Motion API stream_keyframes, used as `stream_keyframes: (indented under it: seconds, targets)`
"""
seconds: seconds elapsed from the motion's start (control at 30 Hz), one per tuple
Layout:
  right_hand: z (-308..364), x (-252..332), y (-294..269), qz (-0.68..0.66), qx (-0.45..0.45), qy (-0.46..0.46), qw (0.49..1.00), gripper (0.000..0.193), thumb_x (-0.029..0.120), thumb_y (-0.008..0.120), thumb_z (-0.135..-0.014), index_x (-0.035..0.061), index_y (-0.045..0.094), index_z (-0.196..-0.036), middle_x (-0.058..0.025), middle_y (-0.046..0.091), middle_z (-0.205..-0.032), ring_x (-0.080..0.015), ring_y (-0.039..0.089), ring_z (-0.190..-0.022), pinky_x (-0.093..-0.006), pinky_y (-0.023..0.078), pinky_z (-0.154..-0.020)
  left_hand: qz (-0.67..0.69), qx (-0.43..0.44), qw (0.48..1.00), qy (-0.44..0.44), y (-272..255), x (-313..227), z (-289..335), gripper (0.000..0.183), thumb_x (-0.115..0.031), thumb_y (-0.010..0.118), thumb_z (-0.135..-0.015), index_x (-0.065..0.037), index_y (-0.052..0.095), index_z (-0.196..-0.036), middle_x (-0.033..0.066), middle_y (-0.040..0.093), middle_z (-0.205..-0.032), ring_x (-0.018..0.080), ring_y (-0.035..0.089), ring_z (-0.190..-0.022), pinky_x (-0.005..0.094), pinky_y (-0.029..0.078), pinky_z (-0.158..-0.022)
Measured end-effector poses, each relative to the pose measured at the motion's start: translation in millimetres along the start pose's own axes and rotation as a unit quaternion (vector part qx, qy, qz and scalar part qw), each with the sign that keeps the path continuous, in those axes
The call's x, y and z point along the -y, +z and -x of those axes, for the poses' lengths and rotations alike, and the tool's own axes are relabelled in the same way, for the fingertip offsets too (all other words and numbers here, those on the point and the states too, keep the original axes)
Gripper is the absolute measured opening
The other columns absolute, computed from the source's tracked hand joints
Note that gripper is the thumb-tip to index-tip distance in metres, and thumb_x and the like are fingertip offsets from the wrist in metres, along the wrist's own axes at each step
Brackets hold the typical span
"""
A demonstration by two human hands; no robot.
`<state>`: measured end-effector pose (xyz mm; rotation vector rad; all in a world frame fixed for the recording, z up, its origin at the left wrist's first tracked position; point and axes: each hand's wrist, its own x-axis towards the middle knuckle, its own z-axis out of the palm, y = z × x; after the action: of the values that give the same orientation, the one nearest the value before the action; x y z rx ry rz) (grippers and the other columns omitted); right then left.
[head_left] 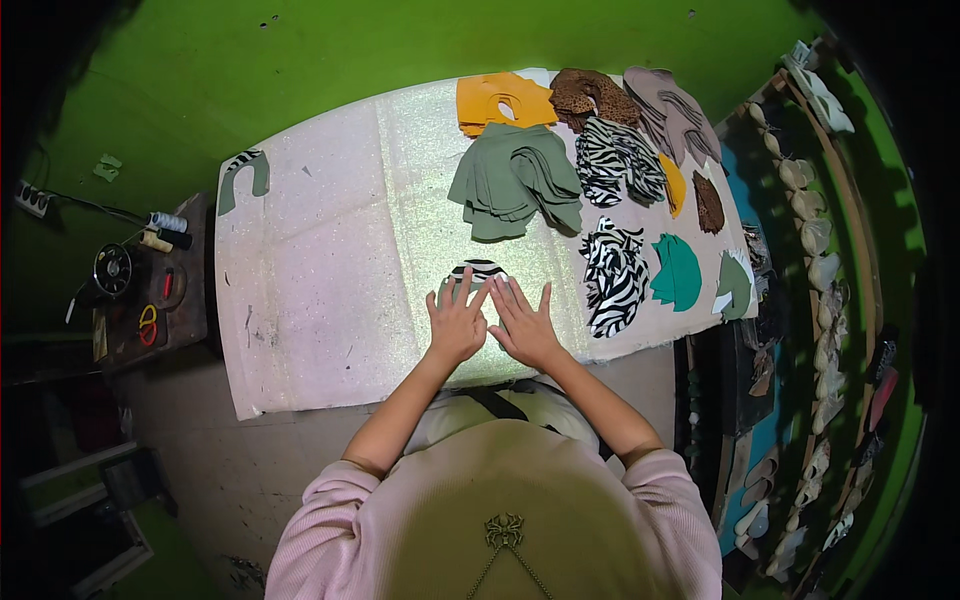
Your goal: Organizing and stacking precut shoe upper components on a workbench.
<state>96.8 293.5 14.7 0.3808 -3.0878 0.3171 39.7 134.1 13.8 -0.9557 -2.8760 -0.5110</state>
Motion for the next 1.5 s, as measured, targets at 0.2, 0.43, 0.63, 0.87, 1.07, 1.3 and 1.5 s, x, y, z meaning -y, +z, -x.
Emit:
stream_keyframes:
  seconds: [0.2, 0.43, 0.63, 0.87, 1.07, 1.3, 1.5]
  targets:
    - [20.0, 2.1, 3.7, 0.001, 0.01, -0.001, 1.0, 0.069, 0.047, 0.043, -0.09, 0.0049, 0.027, -0.143, -0.0115, 0.023, -0.15, -0.0278, 0.018, -0.14, -0.0708, 0.003, -0.102, -0.004, -0.012, 1.0, 0.001, 2.6, 1.9, -6.5, 0.063, -0.021, 0.048, -0.078, -0.025, 0.039, -0.14, 0.0146, 0.032, -0.146, 0.0378, 0.039, -0.121, 0.0595, 0.024, -0.096]
    - [51.0, 2.0, -10.6, 0.003, 0.068, -0.033, 0.997, 0.064, 0.044, 0.048, -0.089, 0.0118, 0.031, -0.142, -0.0076, 0.025, -0.15, -0.0276, 0.019, -0.139, -0.0714, 0.005, -0.101, -0.006, -0.027, 1.0, 0.003, 3.2, 0.1, -6.6, 0.063, -0.019, 0.048, -0.077, -0.024, 0.041, -0.139, 0.0148, 0.032, -0.145, 0.037, 0.039, -0.119, 0.0568, 0.024, -0.095]
    - [62.6, -9.7, -26.8, -0.035, 0.075, -0.079, 0.993, 0.053, 0.038, 0.052, -0.089, 0.0147, 0.042, -0.136, -0.006, 0.042, -0.14, -0.024, 0.034, -0.133, -0.0701, 0.004, -0.103, -0.008, -0.019, 1.0, 0.001, 4.5, 1.7, -6.6, 0.066, -0.021, 0.048, -0.076, -0.025, 0.037, -0.141, 0.0151, 0.03, -0.147, 0.0376, 0.039, -0.121, 0.0589, 0.021, -0.098]
    - [7.0, -4.0, -30.5, -0.186, -0.048, 0.041, 0.98, 0.044, 0.024, 0.052, -0.089, 0.0099, 0.046, -0.13, -0.0091, 0.054, -0.126, -0.0222, 0.047, -0.123, -0.0615, 0.005, -0.108, -0.011, -0.02, 1.0, 0.013, 5.1, 3.9, -7.8, 0.066, -0.022, 0.047, -0.077, -0.017, 0.034, -0.142, 0.0144, 0.033, -0.145, 0.0355, 0.038, -0.12, 0.0546, 0.02, -0.099]
    - [-41.0, 3.1, 2.2, -0.13, -0.093, 0.058, 0.985, 0.06, 0.035, 0.04, -0.093, 0.0016, 0.027, -0.141, -0.0152, 0.028, -0.147, -0.0295, 0.025, -0.137, -0.062, 0.002, -0.107, -0.012, -0.009, 1.0, 0.006, 10.3, 8.1, -6.8, 0.069, -0.027, 0.045, -0.079, -0.009, 0.029, -0.144, 0.0127, 0.032, -0.146, 0.0342, 0.037, -0.121, 0.0548, 0.018, -0.101]
    - [-41.7, 3.4, 17.4, -0.039, -0.062, 0.063, 0.995, 0.067, 0.046, 0.034, -0.093, 0.0021, 0.027, -0.143, -0.0126, 0.021, -0.151, -0.0274, 0.018, -0.14, -0.063, -0.002, -0.106, -0.024, -0.014, 0.999, 0.023, 11.5, 11.4, -6.4, 0.067, -0.025, 0.046, -0.079, -0.009, 0.032, -0.143, 0.0127, 0.034, -0.145, 0.0324, 0.037, -0.121, 0.0539, 0.02, -0.098]
    - [-41.8, 4.9, 14.1, -0.058, -0.068, 0.067, 0.994, 0.065, 0.047, 0.036, -0.093, 0.0068, 0.028, -0.144, -0.0116, 0.021, -0.151, -0.0269, 0.02, -0.14, -0.0644, -0.001, -0.105, -0.007, -0.008, 0.997, 0.078, 0.7, 25.3, -10.4, 0.064, -0.024, 0.044, -0.082, -0.009, 0.031, -0.143, 0.0077, 0.029, -0.149, 0.0264, 0.029, -0.134, 0.0558, 0.014, -0.103]
